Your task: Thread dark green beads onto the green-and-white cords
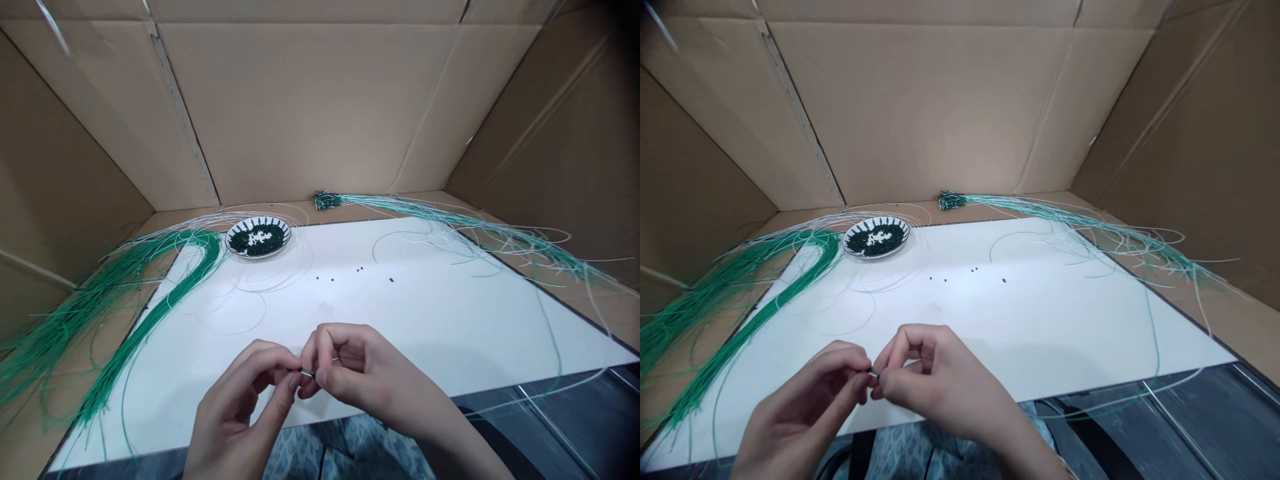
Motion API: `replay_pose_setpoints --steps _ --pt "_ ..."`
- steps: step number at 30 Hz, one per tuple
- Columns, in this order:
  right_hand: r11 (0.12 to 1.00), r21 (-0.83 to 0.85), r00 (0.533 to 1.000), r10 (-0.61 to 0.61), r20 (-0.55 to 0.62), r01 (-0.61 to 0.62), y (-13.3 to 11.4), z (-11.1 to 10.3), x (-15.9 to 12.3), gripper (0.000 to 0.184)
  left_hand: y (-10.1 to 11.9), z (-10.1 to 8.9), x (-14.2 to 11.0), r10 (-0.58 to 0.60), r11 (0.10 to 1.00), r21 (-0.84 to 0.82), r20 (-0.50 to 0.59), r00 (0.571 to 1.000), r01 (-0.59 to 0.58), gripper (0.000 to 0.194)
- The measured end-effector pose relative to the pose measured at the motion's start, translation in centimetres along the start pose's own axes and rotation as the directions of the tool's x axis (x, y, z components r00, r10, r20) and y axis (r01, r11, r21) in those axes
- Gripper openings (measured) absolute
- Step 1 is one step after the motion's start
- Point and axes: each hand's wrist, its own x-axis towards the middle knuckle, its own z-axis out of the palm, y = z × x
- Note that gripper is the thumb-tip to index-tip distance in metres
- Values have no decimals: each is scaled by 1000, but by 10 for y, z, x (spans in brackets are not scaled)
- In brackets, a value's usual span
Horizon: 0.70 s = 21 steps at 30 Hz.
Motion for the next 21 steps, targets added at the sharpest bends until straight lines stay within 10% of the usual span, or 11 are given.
replay_pose_setpoints --steps 21 --pt "997 -42 985 -77 -157 71 10 8 1 20 -2 11 -5 228 931 322 -150 962 -171 25"
